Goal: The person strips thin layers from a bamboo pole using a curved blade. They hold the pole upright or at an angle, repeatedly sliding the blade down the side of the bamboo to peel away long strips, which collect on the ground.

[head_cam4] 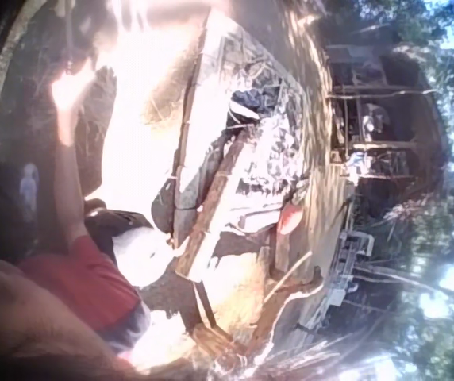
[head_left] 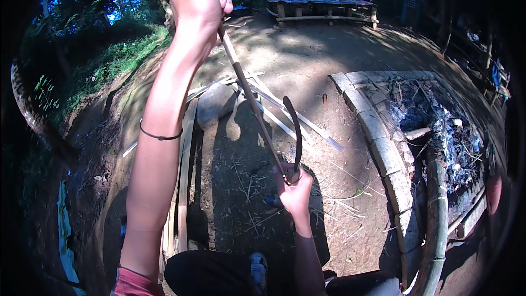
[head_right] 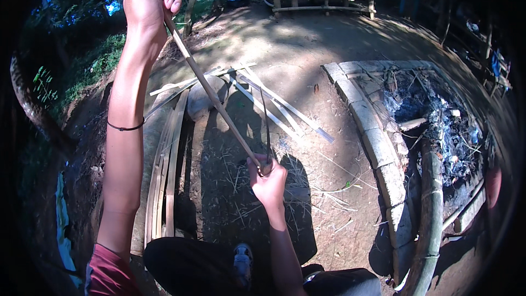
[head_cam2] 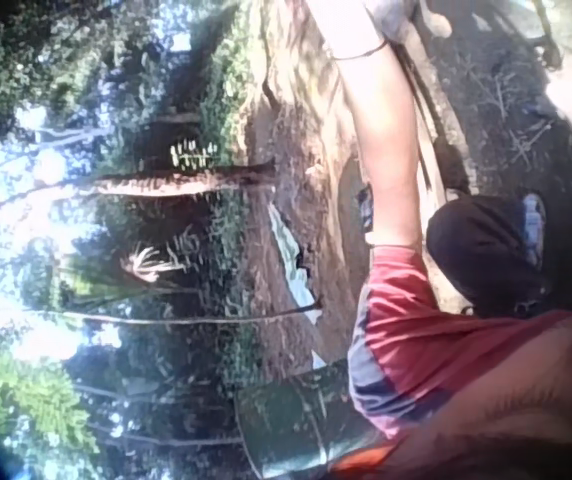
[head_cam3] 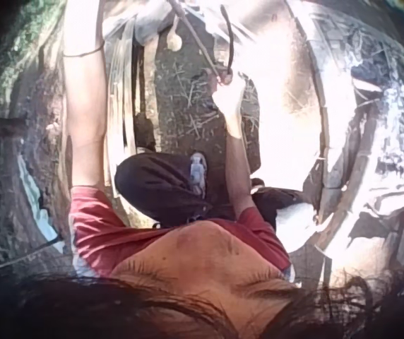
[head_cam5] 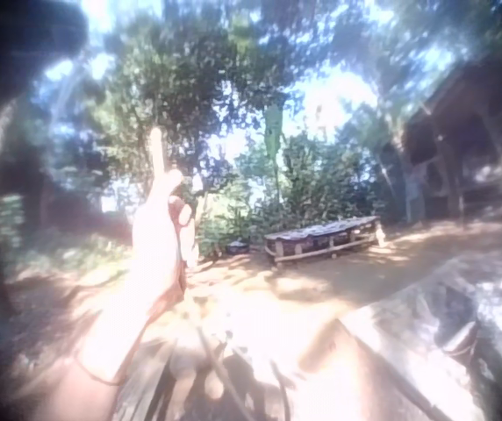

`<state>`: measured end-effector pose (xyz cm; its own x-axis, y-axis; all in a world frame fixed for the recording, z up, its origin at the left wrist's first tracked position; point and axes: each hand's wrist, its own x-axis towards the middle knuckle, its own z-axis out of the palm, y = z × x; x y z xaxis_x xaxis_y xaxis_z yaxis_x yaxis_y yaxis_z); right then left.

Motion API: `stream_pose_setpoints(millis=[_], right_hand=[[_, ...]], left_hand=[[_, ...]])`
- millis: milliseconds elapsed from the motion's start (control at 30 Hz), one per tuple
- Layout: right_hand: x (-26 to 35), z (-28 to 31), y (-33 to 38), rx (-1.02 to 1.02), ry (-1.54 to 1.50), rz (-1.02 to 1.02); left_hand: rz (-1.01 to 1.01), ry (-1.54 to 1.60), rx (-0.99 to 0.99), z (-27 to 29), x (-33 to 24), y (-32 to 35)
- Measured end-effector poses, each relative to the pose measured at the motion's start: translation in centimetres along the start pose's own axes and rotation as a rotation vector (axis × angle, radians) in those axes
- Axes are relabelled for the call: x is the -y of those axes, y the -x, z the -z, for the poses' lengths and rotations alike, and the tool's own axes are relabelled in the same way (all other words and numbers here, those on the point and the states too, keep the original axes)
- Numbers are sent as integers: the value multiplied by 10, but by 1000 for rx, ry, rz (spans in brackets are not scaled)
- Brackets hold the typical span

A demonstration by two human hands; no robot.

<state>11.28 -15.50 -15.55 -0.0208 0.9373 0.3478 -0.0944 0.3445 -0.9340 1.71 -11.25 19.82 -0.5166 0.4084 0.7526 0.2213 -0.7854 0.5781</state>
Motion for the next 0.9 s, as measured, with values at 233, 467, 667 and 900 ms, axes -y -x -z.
stream_pose_setpoints(millis=[233, 467, 667, 900], right_hand=[[65, 5, 44, -51, -57, -139], [66, -17, 54, 24, -82, -126], [56, -22, 65, 86, -113, -152], [60, -44, 73, 145, -36, -138]], left_hand=[[-23, 52, 143, 11, 30, -11], [6, -85, 93, 9, 18, 7], [81, -90, 196, 19, 12, 6], [-163, -318, 76, 69, 20, -20]])
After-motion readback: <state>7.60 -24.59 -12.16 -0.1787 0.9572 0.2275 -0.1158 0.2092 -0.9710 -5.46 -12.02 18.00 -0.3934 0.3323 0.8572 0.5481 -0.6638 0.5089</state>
